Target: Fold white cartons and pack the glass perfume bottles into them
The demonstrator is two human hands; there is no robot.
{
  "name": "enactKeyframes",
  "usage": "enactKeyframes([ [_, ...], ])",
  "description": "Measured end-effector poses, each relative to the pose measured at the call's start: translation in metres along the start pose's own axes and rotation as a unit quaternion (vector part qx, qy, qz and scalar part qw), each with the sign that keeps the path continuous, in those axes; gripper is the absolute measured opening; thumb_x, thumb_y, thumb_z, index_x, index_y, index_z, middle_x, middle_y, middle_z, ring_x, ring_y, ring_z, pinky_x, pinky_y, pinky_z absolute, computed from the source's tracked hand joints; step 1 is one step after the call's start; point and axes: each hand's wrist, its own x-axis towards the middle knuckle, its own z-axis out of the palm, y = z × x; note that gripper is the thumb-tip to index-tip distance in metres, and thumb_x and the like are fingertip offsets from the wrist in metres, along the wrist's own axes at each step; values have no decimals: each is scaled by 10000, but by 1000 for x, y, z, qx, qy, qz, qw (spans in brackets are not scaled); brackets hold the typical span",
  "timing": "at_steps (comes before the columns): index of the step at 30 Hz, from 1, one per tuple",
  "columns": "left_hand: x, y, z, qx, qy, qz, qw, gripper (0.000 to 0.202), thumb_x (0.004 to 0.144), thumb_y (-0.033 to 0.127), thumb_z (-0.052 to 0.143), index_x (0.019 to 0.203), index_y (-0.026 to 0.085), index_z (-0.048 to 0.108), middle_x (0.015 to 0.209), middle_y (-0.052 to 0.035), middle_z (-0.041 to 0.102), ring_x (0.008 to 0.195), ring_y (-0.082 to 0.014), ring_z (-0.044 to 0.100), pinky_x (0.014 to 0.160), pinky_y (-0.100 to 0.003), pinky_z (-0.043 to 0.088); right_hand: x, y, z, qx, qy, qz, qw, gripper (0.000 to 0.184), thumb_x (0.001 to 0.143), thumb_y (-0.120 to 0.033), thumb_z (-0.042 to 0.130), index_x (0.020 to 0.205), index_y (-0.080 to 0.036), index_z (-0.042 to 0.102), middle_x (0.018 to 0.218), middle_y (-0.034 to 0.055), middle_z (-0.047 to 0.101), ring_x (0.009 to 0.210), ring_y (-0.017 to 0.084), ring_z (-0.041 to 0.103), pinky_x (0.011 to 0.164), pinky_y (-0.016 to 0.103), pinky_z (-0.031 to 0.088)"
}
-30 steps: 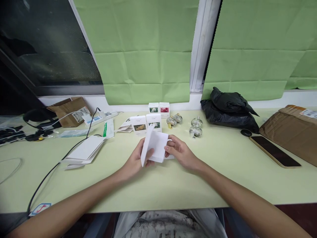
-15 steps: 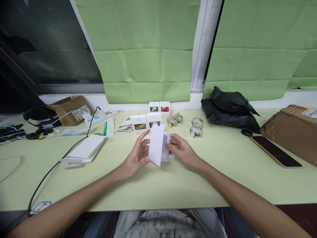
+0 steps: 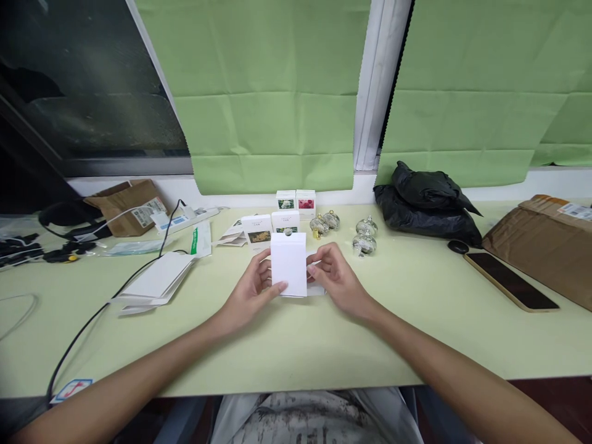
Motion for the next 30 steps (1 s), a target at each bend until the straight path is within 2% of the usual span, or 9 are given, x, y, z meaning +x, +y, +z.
enactKeyframes([
  [3,0,-2,-3,7,0,8,1000,728,925,396,798,1520,306,388,1320,-108,641,1146,-236,666,976,-377,528,0,-7,-1,-81,-40,-20,996,229,1072,-450,575,1026,-245,667,1098,71,686,1025,231,670,928,388,550],
  [5,0,-2,-6,11,4,10,1000,732,927,391,796,1525,304,383,1314,-107,643,1135,-234,676,975,-379,531,-1,-11,-1,-133,-54,-37,989,211,1059,-434,607,1058,-248,706,1157,80,693,1090,251,657,972,400,521],
  [8,-1,-1,-11,17,6,1,1000,756,929,394,791,1546,330,359,1285,-91,649,1110,-233,694,958,-380,548,-2,-11,0,-214,-57,-60,973,168,987,-407,727,1071,-262,706,1207,72,707,1142,271,648,1023,418,490],
  [12,-1,1,-20,36,11,-33,999,852,934,427,772,1601,417,243,1297,-70,627,979,-204,729,866,-364,590,-4,-6,-2,-303,-44,-70,949,191,968,-368,750,1119,-282,671,1228,58,710,1162,273,637,1025,427,492],
  [17,-4,7,-30,137,62,-95,984,784,952,500,707,1599,422,272,1268,-57,626,791,-171,742,766,-348,605,-4,0,-6,-389,-81,-92,913,405,921,-416,800,1258,-289,613,1387,99,638,1309,320,561,1096,491,471],
  [20,-10,13,-34,216,60,-127,966,717,971,501,654,1604,430,325,1239,-40,651,631,-147,704,749,-373,608,-4,5,-8,-422,-115,-90,895,485,915,-424,803,1336,-288,605,1486,115,581,1409,339,492,1167,535,427],
  [22,-14,16,-36,297,54,-113,947,624,996,483,600,1585,429,400,1219,-31,668,595,-143,663,749,-377,591,-4,10,-9,-422,-134,-96,891,462,944,-407,775,1359,-284,614,1509,108,576,1455,329,452,1200,530,410],
  [26,-19,19,-39,447,42,-66,891,470,1026,496,520,1486,401,551,1242,-48,671,808,-217,688,819,-390,551,-4,16,-10,-412,-160,-116,889,391,998,-363,712,1370,-276,632,1468,99,624,1459,307,455,1212,513,423],
  [30,-19,20,-45,511,4,-66,857,525,1032,570,482,1516,368,494,1200,-64,720,931,-286,719,794,-389,514,-5,13,-9,-395,-171,-126,894,417,1004,-398,705,1397,-281,629,1472,109,620,1462,307,464,1207,517,440],
])
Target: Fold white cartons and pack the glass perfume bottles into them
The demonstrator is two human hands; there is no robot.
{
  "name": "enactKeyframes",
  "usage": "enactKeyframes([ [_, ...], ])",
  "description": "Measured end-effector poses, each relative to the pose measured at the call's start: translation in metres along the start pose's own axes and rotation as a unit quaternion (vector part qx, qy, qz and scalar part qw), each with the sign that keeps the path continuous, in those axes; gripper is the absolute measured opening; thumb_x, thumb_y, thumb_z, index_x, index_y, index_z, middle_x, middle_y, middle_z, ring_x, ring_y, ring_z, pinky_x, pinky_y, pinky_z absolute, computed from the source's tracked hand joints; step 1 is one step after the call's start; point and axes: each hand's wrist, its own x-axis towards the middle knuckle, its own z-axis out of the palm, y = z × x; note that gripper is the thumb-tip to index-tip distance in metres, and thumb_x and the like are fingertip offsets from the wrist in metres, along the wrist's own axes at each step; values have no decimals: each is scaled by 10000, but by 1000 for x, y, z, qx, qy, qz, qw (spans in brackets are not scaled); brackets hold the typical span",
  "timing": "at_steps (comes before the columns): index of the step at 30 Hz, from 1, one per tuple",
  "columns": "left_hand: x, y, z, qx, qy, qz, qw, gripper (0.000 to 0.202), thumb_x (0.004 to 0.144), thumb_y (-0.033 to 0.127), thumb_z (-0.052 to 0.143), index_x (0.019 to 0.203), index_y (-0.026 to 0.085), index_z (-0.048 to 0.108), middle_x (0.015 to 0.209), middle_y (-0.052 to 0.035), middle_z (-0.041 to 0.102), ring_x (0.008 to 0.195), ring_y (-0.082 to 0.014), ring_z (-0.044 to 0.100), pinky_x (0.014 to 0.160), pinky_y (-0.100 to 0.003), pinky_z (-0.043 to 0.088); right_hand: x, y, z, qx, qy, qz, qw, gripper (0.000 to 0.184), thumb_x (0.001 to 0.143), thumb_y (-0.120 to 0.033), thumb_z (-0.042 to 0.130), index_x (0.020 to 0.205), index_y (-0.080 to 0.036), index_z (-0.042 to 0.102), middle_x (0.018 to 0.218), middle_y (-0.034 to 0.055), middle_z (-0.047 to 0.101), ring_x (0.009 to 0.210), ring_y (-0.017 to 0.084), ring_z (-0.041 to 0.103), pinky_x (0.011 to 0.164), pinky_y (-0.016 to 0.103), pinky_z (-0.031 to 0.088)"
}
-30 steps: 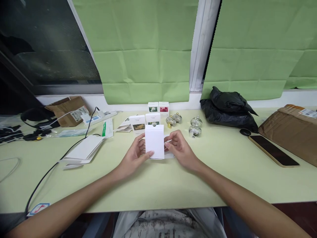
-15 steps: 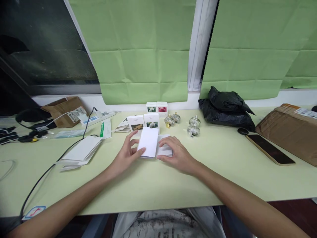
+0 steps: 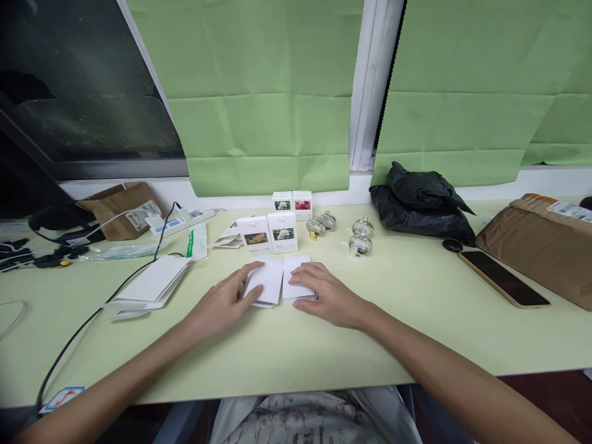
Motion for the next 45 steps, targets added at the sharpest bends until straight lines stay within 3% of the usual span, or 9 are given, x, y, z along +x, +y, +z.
enactKeyframes([
  [3,3,-6,-5,25,-20,2,999,565,1031,600,473,1531,337,454,1041,-47,753,850,-287,719,733,-374,479,0,0,-5,10,24,27,999,408,1030,-436,656,1408,-289,607,1473,110,608,1425,297,507,1188,507,464],
  [6,8,-21,-9,46,-10,16,999,427,1066,565,416,1392,327,555,946,-19,739,801,-263,697,702,-361,450,-2,9,-12,2,56,73,996,317,1090,-413,525,1379,-301,596,1418,98,629,1339,278,579,1137,489,507],
  [10,19,-50,-8,65,75,74,992,322,1092,457,383,1102,256,635,1051,-58,711,959,-266,671,823,-388,477,-8,34,-20,-75,74,88,991,329,1113,-396,431,1390,-297,579,1397,104,637,1351,294,578,1158,519,490],
  [14,24,-67,-4,14,81,76,994,260,1076,416,440,1093,247,638,1134,-70,672,1071,-261,647,923,-398,505,-12,55,-18,-138,53,119,982,483,1101,-482,428,1532,-279,507,1563,123,551,1484,321,487,1244,559,410],
  [18,24,-70,1,17,71,61,995,253,1062,409,469,1219,270,610,1285,-68,630,1225,-285,599,1032,-447,489,-13,65,-11,-134,-22,158,978,680,1085,-620,385,1655,-250,388,1743,115,340,1623,328,293,1328,579,258],
  [21,24,-71,5,31,70,36,996,261,1058,434,476,1226,279,602,1314,-65,616,1272,-306,563,1073,-489,469,-11,67,-10,-123,-56,168,977,705,1085,-657,337,1658,-251,401,1737,111,350,1631,315,281,1344,570,202],
  [32,14,-79,4,8,41,62,997,413,1065,492,469,1391,288,621,1449,-94,559,1370,-316,526,1141,-500,459,-12,69,-9,-114,-50,164,979,693,1087,-655,359,1643,-247,424,1726,115,375,1629,303,289,1339,586,203],
  [39,17,-77,-10,12,5,78,997,431,1061,511,470,1384,288,647,1423,-90,593,1343,-318,551,1138,-484,458,-11,65,-14,-99,-59,173,978,701,1076,-671,378,1641,-258,429,1726,104,379,1628,310,288,1343,566,214],
  [45,24,-77,-11,25,19,87,996,382,1066,479,452,1271,272,700,1341,-84,646,1275,-308,582,1101,-481,469,-10,60,-17,-102,-72,178,976,718,1080,-676,350,1652,-246,409,1738,111,353,1637,307,265,1345,560,207],
])
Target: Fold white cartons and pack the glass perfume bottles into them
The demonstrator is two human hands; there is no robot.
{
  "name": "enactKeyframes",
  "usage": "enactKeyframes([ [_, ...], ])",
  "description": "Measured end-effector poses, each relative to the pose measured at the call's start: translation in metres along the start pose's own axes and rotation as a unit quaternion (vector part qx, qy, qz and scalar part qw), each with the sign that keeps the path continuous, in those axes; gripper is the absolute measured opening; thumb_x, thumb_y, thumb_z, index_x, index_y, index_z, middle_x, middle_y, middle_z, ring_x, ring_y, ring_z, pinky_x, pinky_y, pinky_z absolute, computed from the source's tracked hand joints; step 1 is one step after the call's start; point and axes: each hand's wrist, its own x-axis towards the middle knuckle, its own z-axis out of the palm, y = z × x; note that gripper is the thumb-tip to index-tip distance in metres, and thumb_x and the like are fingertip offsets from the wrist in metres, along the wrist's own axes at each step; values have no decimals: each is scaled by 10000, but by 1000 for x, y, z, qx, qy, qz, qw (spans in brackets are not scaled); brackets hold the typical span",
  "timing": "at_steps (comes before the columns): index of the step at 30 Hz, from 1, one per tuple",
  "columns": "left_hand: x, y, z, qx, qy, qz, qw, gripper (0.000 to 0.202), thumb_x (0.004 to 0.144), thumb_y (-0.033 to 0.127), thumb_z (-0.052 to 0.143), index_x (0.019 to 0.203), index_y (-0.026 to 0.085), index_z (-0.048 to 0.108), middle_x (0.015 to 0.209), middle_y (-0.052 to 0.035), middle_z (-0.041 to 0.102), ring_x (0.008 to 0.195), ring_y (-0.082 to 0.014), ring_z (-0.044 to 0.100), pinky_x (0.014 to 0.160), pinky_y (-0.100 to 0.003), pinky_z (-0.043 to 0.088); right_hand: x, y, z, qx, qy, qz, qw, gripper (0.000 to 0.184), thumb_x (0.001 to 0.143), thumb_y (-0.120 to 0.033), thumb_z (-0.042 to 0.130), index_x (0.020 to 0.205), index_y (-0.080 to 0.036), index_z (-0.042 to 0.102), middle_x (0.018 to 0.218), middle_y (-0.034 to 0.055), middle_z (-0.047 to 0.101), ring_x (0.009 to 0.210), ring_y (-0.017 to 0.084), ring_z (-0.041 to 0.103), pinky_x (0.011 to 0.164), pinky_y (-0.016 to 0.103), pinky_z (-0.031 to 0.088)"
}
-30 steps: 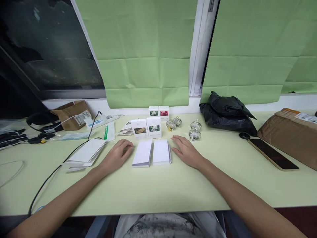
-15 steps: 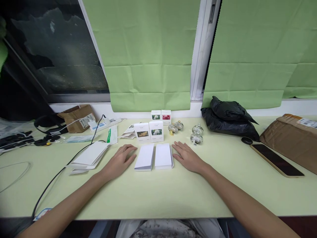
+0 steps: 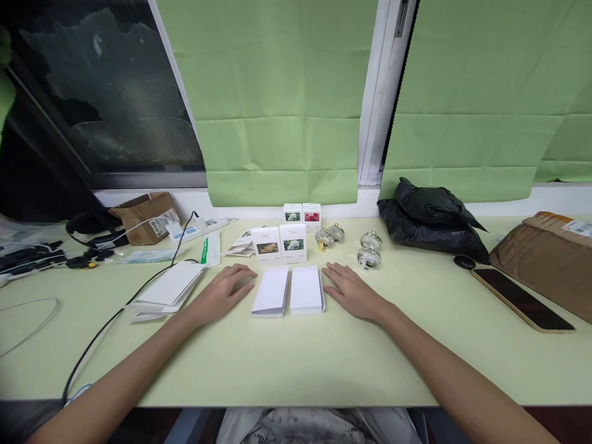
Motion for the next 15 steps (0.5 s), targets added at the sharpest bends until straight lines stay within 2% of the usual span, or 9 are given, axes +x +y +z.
enactKeyframes([
  [3,3,0,3,9,23,-13,1000,385,1059,478,449,1237,275,723,1299,-86,677,1224,-313,612,1051,-477,492,0,-1,0,-3,3,-3,1000,719,1080,-678,345,1651,-245,410,1735,115,357,1634,308,273,1342,565,212],
  [6,12,2,-4,18,28,-33,999,361,1033,477,478,1125,274,762,1217,-89,731,1124,-320,668,956,-454,519,1,1,2,-2,1,-6,1000,725,1079,-681,347,1653,-242,407,1735,113,357,1634,309,273,1342,566,210],
  [8,24,5,-15,29,28,-72,997,322,1002,470,512,958,274,764,1039,-76,770,916,-300,705,812,-416,526,2,2,3,-1,2,-8,1000,723,1078,-681,351,1651,-243,411,1735,113,359,1633,311,276,1342,568,209],
  [10,39,7,-27,38,45,-114,992,315,976,472,529,839,263,720,835,-63,747,698,-264,661,678,-374,487,2,4,4,2,8,-11,1000,711,1078,-678,359,1648,-258,414,1731,107,368,1629,314,286,1337,572,219],
  [12,55,8,-35,40,94,-125,987,334,1000,503,487,952,252,703,885,-80,743,718,-262,654,678,-370,481,2,5,4,6,13,-14,1000,701,1077,-677,367,1647,-272,416,1730,100,373,1627,318,290,1335,574,227],
  [14,68,7,-35,-3,188,-124,974,395,1028,538,451,1195,234,640,1095,-113,733,879,-271,683,745,-378,515,2,6,5,7,14,-14,1000,704,1075,-678,370,1647,-270,416,1731,101,372,1627,319,289,1335,572,226],
  [15,74,6,-33,-47,218,-114,968,451,1026,557,467,1314,228,576,1224,-133,702,995,-277,686,787,-381,536,2,6,5,7,14,-14,1000,705,1074,-679,371,1646,-268,419,1730,103,372,1626,319,291,1336,572,225],
])
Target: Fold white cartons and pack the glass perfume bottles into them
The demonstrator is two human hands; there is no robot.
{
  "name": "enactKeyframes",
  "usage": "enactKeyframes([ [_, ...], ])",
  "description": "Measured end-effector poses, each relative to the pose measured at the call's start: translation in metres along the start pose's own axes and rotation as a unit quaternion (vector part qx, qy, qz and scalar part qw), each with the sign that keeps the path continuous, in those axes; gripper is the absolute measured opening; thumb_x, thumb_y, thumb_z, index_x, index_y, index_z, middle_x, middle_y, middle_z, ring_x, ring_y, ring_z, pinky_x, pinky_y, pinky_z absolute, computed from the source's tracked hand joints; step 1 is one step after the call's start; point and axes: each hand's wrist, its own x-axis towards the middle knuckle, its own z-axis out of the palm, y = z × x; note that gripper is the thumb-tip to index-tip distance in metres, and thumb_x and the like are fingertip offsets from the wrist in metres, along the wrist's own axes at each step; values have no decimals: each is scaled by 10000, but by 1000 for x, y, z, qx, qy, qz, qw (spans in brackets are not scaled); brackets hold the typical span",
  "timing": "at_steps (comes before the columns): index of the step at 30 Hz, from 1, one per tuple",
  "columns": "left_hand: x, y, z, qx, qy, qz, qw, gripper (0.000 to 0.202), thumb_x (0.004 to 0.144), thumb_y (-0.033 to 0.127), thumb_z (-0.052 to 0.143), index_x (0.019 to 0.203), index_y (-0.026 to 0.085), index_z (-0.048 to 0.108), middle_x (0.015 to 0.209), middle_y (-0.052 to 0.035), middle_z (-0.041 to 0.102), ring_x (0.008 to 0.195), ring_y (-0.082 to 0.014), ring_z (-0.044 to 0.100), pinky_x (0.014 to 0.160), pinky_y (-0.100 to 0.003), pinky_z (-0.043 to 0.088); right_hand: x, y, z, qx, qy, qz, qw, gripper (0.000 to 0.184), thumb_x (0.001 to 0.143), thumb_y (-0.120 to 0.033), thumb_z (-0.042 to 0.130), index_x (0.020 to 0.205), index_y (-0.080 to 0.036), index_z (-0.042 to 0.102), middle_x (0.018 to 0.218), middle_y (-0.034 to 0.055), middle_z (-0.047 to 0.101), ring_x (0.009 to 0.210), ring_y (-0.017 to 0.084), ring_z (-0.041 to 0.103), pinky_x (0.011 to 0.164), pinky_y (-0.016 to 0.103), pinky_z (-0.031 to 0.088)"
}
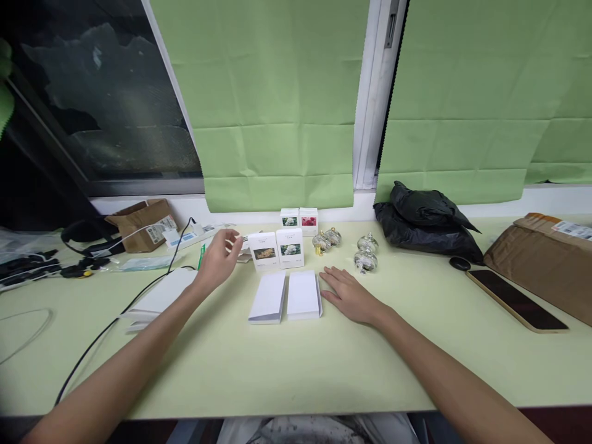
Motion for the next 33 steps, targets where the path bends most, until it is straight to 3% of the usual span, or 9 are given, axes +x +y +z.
enactKeyframes([
  [1,2,-1,5,-53,2,2,999,529,1011,574,510,1413,230,499,1349,-150,652,1116,-285,671,837,-386,554,0,0,0,0,0,-1,1000,706,1074,-679,373,1645,-267,420,1730,104,372,1626,319,292,1336,572,225],
  [3,3,-5,17,-142,-49,6,989,736,942,583,652,1533,254,363,1509,-170,553,1306,-302,609,951,-410,564,0,0,0,-3,-2,0,1000,706,1074,-678,373,1644,-264,422,1730,106,371,1625,317,295,1336,574,225],
  [5,1,-11,29,-193,-111,1,975,909,861,552,777,1578,275,292,1528,-176,547,1364,-314,587,1047,-450,543,0,-1,-1,-7,-4,3,1000,711,1075,-677,371,1644,-253,422,1730,111,370,1626,314,294,1337,573,223],
  [7,-4,-16,39,-220,-130,-11,967,954,827,519,826,1575,273,288,1469,-171,603,1330,-314,621,1090,-480,525,0,-3,-2,-5,-6,6,1000,710,1076,-675,372,1644,-252,424,1729,110,371,1626,314,293,1337,571,225],
  [13,-17,-30,60,-224,-100,-26,969,776,882,516,755,1511,252,383,1406,-141,646,1250,-291,661,1075,-484,534,-2,-5,-3,1,2,6,1000,698,1075,-670,378,1634,-257,442,1719,110,391,1619,324,309,1329,580,246],
  [20,-22,-31,58,-187,-86,-39,978,502,888,560,712,1235,234,554,1158,-84,714,1039,-261,692,947,-437,560,0,-2,-2,-13,4,4,1000,683,1077,-663,385,1627,-263,451,1713,108,405,1610,317,331,1325,572,259],
  [27,-25,-19,47,-172,-27,-74,982,448,869,494,724,1086,254,414,1134,-57,622,1058,-259,636,903,-403,501,0,-2,-3,-10,9,6,1000,622,1100,-594,375,1606,-248,479,1697,103,435,1593,308,365,1322,559,279],
  [30,-26,-15,44,-181,-7,-83,980,427,869,433,709,1062,261,369,1101,-34,572,1023,-238,618,900,-388,480,1,2,0,-12,49,5,999,543,1116,-508,353,1557,-244,532,1622,103,531,1534,306,442,1283,560,350],
  [33,-26,-13,43,-207,-25,-87,974,394,872,412,690,1050,255,376,1089,-32,567,1025,-232,623,900,-376,490,3,5,2,-12,101,3,995,471,1115,-422,350,1458,-228,607,1487,117,635,1438,319,519,1222,565,414],
])
